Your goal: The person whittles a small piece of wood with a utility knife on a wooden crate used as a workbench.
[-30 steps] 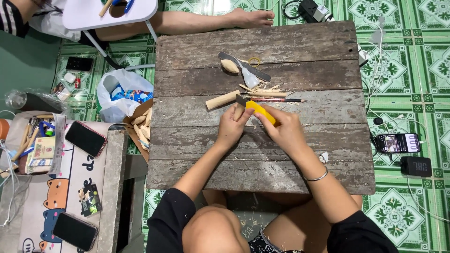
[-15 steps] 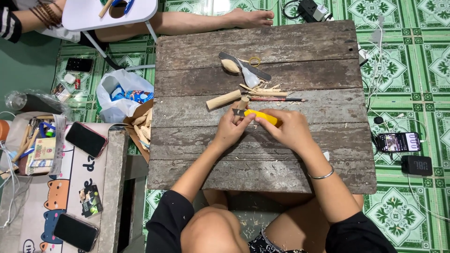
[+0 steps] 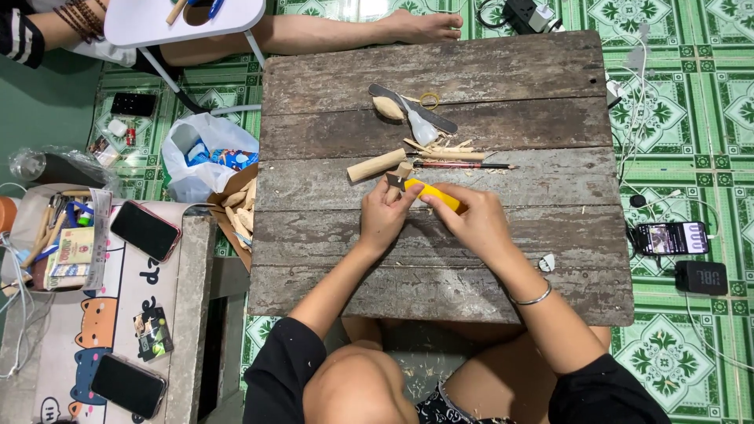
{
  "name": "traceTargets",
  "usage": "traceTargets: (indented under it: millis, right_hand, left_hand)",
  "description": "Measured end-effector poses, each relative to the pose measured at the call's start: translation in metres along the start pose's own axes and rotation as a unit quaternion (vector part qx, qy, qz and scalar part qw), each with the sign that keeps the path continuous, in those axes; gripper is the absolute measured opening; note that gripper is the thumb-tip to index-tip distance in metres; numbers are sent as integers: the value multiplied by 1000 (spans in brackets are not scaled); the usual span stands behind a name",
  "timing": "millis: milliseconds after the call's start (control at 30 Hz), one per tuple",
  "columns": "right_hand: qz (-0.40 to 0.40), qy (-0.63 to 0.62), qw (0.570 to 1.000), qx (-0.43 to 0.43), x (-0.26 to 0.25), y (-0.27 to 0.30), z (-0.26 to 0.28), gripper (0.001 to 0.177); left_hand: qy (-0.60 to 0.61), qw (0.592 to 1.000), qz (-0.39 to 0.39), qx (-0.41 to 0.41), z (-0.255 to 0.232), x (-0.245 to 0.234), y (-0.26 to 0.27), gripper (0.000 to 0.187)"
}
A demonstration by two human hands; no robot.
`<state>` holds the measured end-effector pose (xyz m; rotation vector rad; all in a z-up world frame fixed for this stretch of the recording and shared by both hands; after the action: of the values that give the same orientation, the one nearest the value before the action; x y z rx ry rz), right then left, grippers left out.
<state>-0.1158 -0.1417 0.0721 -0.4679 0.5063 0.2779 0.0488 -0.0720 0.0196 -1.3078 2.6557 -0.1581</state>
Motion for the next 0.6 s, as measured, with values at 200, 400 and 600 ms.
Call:
traceTargets:
  millis: [200, 400, 600]
  right_hand:
    - [13, -2, 1000, 19, -3, -1, 8, 21]
    - [28, 34, 999, 6, -15, -8, 1, 20]
    - [1, -47, 996, 69, -1, -1, -16, 22]
  left_hand:
    - [-40, 999, 28, 3, 13, 5, 0, 40]
    - [-7, 994, 111, -12, 33, 16, 1, 34]
    - [-29, 997, 64, -38, 9, 12, 3, 40]
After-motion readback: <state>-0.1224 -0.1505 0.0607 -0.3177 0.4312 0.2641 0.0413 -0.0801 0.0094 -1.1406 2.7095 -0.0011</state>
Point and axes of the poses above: each hand's wrist, its own y-axis away from the middle knuckle, its own x-axis out of the palm, z = x × y, the point moved 9 cm from there along -y, towards the middle knuckle, and after that the axes turned 15 degrees about -z, right-handed, at the moved point
